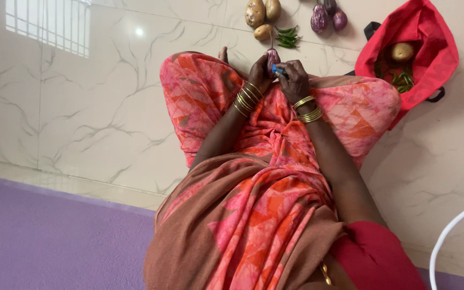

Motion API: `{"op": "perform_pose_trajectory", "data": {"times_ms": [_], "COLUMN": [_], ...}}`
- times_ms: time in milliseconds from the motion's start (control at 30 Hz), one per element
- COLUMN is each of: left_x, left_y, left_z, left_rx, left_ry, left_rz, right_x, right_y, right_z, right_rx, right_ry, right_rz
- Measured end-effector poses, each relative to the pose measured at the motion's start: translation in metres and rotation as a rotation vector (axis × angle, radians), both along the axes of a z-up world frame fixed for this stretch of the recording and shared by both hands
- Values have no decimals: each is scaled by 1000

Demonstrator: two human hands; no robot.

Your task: The person sits on the floor and peels an eggplant and a potato using a small blue peeler. They handle the vegetables one at a time, rotating them to remove the skin, and place the peeled items on the floor.

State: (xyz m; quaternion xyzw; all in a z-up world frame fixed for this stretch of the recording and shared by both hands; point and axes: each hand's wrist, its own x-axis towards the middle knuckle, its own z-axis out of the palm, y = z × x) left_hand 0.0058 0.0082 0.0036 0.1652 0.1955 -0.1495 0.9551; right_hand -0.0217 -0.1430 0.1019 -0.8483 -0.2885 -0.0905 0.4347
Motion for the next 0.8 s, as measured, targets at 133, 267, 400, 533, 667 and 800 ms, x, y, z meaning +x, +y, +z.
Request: {"op": "perform_pose_trajectory", "data": {"times_ms": [133, 267, 400, 533, 667, 800], "left_x": [-5, -8, -8, -11, -11, -7], "left_y": [-2, -7, -12, -10, -2, -4], "left_z": [0, -2, 1, 15, 21, 3], "left_rx": [51, 165, 138, 86, 90, 115], "left_ry": [-218, -199, -190, -253, 31, -152], "left_rz": [59, 26, -21, -55, -26, 80], "right_x": [-5, 6, 21, 25, 12, 2], "right_y": [0, -2, -9, -10, -9, -5], "right_z": [2, -4, -9, -10, -12, -19], "right_rx": [-3, 54, 75, 116, 45, -112], "right_ry": [-13, 1, 73, 59, 99, 88], "right_rz": [1, -89, -203, -168, -42, 88]}}
